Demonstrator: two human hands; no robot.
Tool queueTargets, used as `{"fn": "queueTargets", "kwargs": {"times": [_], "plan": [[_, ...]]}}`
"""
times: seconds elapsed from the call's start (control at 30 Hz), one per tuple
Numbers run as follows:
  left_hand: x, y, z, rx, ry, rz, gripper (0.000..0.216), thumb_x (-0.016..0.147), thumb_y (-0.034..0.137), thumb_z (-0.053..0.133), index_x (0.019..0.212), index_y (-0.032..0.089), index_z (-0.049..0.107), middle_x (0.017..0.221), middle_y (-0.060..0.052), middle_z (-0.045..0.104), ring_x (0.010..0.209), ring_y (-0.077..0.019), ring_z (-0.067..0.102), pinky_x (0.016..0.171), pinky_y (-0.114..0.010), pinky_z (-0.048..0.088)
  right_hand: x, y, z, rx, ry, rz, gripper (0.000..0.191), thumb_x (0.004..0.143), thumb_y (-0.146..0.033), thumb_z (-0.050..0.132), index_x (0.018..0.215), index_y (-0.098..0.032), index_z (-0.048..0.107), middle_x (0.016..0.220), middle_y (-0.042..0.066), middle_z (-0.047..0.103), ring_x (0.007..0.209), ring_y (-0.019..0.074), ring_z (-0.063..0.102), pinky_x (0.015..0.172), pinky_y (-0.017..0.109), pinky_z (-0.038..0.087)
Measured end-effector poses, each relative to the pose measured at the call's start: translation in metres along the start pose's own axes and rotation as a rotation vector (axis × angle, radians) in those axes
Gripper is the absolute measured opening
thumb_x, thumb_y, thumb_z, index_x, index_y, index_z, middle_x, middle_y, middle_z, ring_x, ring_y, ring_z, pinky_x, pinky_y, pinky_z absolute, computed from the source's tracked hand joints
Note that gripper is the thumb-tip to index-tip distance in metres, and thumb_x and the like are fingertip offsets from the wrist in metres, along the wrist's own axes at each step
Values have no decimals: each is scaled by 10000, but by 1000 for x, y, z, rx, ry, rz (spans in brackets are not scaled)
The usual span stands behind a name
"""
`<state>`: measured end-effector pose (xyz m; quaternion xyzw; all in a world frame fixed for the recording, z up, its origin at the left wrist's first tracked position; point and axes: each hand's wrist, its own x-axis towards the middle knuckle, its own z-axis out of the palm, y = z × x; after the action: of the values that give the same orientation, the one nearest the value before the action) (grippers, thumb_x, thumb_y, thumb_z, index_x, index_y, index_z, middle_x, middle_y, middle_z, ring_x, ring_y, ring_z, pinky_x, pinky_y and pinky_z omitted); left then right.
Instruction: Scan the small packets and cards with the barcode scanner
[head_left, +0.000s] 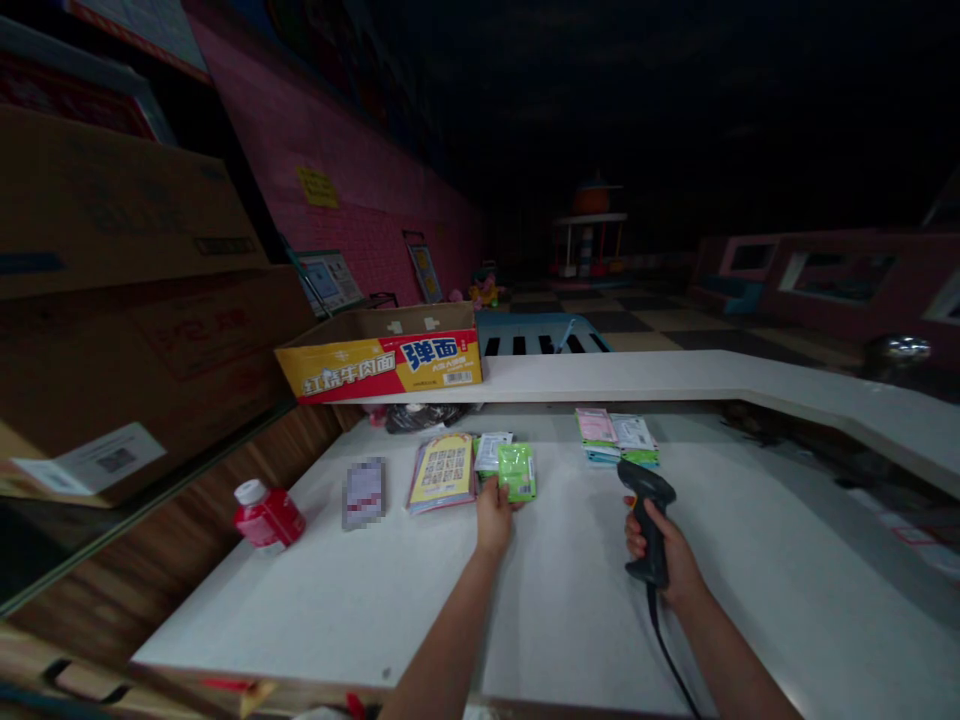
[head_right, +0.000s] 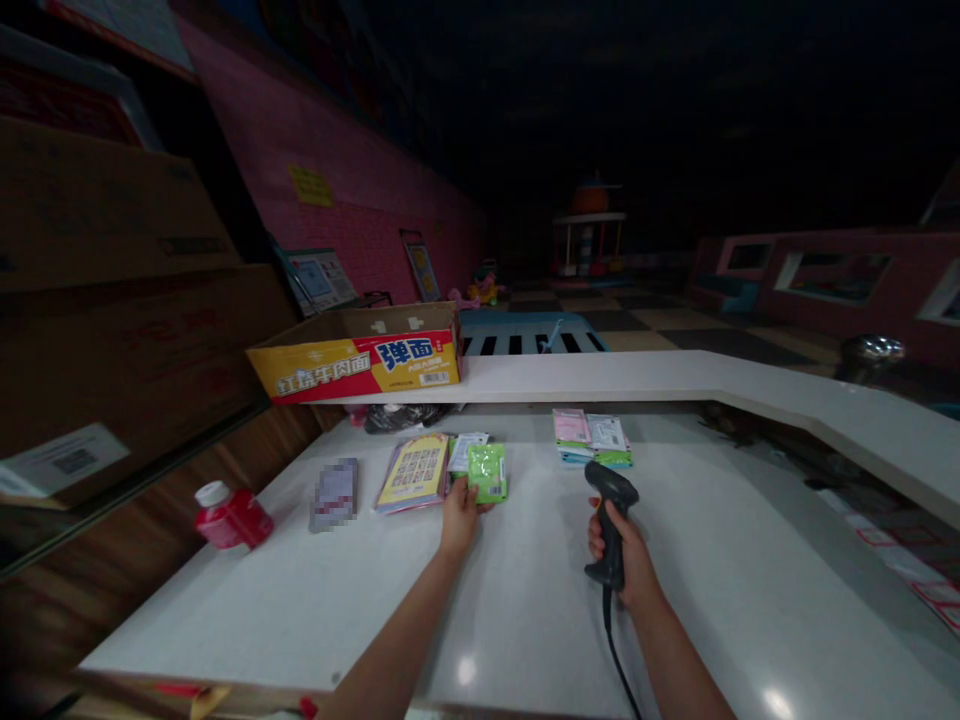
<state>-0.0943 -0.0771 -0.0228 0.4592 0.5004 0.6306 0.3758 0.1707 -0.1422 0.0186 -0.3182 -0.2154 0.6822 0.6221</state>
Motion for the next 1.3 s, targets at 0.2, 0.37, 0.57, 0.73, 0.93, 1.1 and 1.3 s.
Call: {"fn": "queueTargets", "kwargs": {"times": [0.2,0.37,0.57,0.73,0.93,1.1,1.3], "plan": [[5,-5,0,-102,19,-25,452,725,568,656,909,171,541,931,-81,603,778,-205,644,590,-372,607,-18,9,20,-314,22,23,478,668,-505,784,969,-178,610,542,-45,541,377,86,447,330,189,359],[5,-12,0,-93,50,-26,443,734,565,645,913,176,530,931,-74,583,765,-193,626,579,-366,604,-45,28,45,-581,-3,42,471,699,-560,728,967,-206,570,522,-64,537,328,94,444,289,190,328],[1,3,-2,-21,36,-24,360,790,518,591,884,180,511,949,-77,578,794,-191,617,607,-346,603,-74,40,70,-685,19,14,414,720,-587,687,819,-213,538,510,-67,531,318,88,440,284,186,333],[-3,19,-3,114,33,-29,256,839,446,541,830,192,512,844,-60,596,751,-180,601,619,-325,595,-77,38,73,-658,36,42,415,695,-583,706,809,-221,539,502,-67,532,320,100,452,282,195,342],[-2,11,-2,11,16,-36,388,790,552,571,896,184,509,970,-85,586,795,-190,621,614,-332,595,-76,37,73,-659,13,39,429,715,-583,698,876,-208,564,521,-66,540,333,96,461,296,196,352],[1,6,-1,-30,30,-48,478,742,620,602,903,180,513,924,-75,582,761,-188,621,621,-372,600,-55,27,66,-606,25,-80,452,700,-562,723,944,-204,595,541,-59,560,354,102,482,306,198,367],[-1,17,-2,-20,-18,-35,536,686,651,657,898,162,591,885,-69,622,719,-187,626,585,-346,599,-16,0,35,-516,-43,-64,427,717,-521,735,974,-195,633,583,-14,629,415,125,552,376,234,466]]}}
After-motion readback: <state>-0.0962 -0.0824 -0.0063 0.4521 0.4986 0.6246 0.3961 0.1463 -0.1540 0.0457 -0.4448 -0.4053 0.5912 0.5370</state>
